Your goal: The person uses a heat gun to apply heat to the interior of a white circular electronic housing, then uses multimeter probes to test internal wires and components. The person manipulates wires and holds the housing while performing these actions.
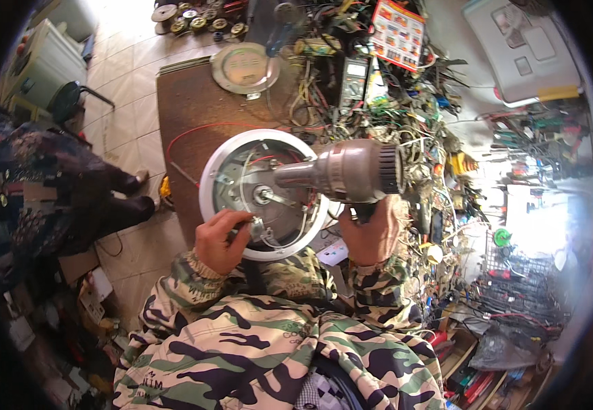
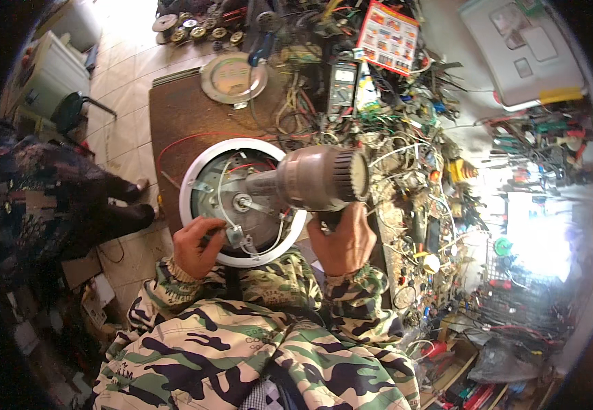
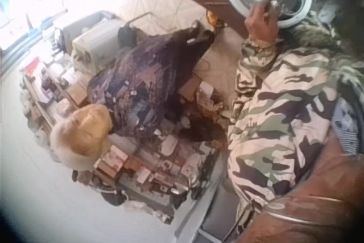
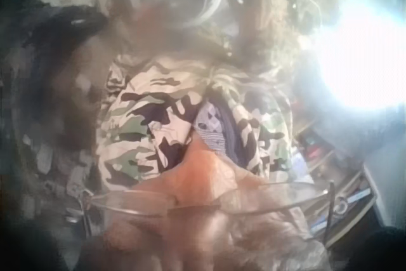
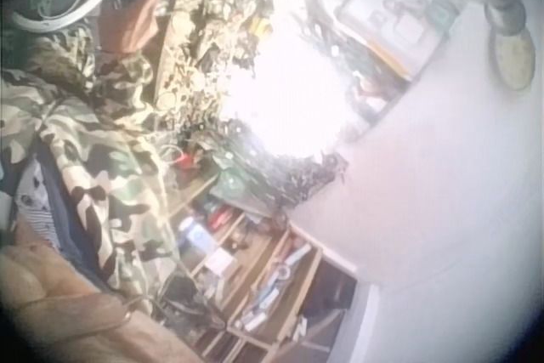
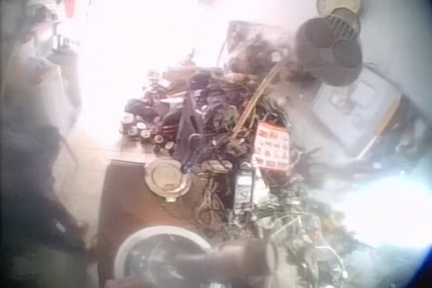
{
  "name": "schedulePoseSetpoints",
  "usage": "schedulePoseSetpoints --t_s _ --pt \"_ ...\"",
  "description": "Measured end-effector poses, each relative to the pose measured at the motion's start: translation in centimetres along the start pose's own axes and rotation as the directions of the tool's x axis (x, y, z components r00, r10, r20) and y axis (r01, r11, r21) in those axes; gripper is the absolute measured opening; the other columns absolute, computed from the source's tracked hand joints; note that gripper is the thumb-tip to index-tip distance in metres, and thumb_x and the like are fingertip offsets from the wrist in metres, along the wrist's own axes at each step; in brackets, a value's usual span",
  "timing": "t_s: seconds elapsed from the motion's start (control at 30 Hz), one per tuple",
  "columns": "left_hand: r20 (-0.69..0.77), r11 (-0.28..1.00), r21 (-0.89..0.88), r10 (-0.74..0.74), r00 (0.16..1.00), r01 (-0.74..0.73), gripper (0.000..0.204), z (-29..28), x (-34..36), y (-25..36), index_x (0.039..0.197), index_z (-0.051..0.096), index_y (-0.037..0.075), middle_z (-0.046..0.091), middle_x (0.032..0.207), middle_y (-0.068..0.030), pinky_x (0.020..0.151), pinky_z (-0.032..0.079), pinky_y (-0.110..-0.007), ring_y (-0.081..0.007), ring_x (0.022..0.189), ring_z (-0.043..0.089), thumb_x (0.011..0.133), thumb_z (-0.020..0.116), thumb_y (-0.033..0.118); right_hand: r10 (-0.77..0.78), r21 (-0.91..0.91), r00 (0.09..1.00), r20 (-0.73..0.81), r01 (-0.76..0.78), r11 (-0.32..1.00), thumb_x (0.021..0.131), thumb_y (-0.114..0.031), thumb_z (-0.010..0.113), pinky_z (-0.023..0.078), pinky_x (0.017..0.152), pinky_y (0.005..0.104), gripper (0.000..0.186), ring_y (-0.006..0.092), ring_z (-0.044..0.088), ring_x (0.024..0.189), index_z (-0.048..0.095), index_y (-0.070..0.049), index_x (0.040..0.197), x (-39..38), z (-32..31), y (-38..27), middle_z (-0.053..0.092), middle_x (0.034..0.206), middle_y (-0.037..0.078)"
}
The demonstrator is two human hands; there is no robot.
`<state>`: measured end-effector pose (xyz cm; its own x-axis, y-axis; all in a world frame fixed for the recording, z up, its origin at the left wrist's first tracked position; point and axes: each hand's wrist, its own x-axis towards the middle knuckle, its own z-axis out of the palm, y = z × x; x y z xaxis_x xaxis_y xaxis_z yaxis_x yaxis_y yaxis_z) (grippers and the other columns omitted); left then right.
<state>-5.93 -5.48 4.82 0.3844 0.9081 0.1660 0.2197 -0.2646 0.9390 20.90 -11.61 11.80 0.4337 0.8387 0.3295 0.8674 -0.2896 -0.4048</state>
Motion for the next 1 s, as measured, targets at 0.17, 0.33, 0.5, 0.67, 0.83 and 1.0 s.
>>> schedulePoseSetpoints --t_s 0.17,0.33,0.5,0.67,0.83,1.0 --pt "0.052 0.996 0.046 -0.072 0.996 0.070 0.019 -0.1 0.1 1.3 0.110 0.072 -0.001 0.072 0.096 -0.0155 0.064 0.058 -0.031 -0.0244 0.078 0.074 0.091 0.069 0.000 0.128 0.165 0.989 0.071 -0.139 0.976 0.078 -0.021 0.084 0.057 0.070 0.0481 0.044 0.0439 0.071 0.082 0.062 -0.002 0.112 -0.5 -0.8 -0.6 0.071 0.096 0.022" --pt "0.259 0.994 -0.096 -0.018 0.966 0.044 0.047 2.3 0.1 3.7 0.127 0.063 -0.003 0.071 0.107 -0.0184 0.080 0.060 -0.039 -0.0304 0.093 0.073 0.087 0.081 0.014 0.088 0.338 0.988 0.123 -0.125 0.933 0.077 -0.016 0.086 0.060 0.082 0.0467 0.056 0.0403 0.074 0.095 0.063 -0.006 0.126 -3.1 -0.8 -2.2 0.072 0.107 0.020" --pt "0.387 0.646 -0.662 -0.139 0.911 0.380 0.073 4.2 -1.1 6.3 0.152 0.044 0.002 0.050 0.152 -0.0139 0.117 0.038 -0.043 -0.0282 0.139 0.049 0.090 0.082 0.015 -0.199 0.498 0.964 0.179 0.085 0.863 0.069 -0.011 0.087 0.060 0.082 0.0445 0.070 0.0387 0.072 0.096 0.061 -0.001 0.133 -4.8 0.3 -4.9 0.067 0.116 0.020" --pt "0.131 0.720 -0.625 -0.284 0.950 0.301 0.056 3.2 -1.2 5.1 0.146 0.042 0.007 0.058 0.126 -0.0075 0.104 0.049 -0.040 -0.0212 0.114 0.059 0.096 0.065 -0.001 -0.612 0.676 0.788 0.067 0.415 0.609 0.070 -0.018 0.089 0.060 0.086 0.0435 0.062 0.0382 0.069 0.104 0.066 0.005 0.123 -2.6 -0.4 -4.8 0.066 0.115 0.019" --pt "-0.039 0.512 -0.859 -0.111 0.993 0.023 0.049 -0.7 -1.2 4.7 0.139 0.046 0.008 0.056 0.116 -0.0072 0.086 0.056 -0.038 -0.0176 0.091 0.060 0.097 0.071 0.008 -0.300 0.465 0.894 0.332 0.122 0.877 0.073 -0.007 0.082 0.058 0.071 0.0410 0.019 0.0322 0.070 0.083 0.073 -0.005 0.090 -2.4 0.7 5.5 0.072 0.091 0.012" --pt "-0.100 0.523 -0.851 -0.084 0.992 -0.041 0.049 -3.6 1.1 8.6 0.134 0.043 0.002 0.049 0.111 -0.0070 0.082 0.059 -0.034 -0.0140 0.084 0.058 0.097 0.073 0.015 0.377 0.073 0.776 0.506 -0.474 0.877 0.088 -0.032 0.074 0.059 0.074 0.0456 0.030 0.0396 0.075 0.082 0.076 -0.003 0.093 -5.7 7.8 18.8 0.076 0.089 0.021"
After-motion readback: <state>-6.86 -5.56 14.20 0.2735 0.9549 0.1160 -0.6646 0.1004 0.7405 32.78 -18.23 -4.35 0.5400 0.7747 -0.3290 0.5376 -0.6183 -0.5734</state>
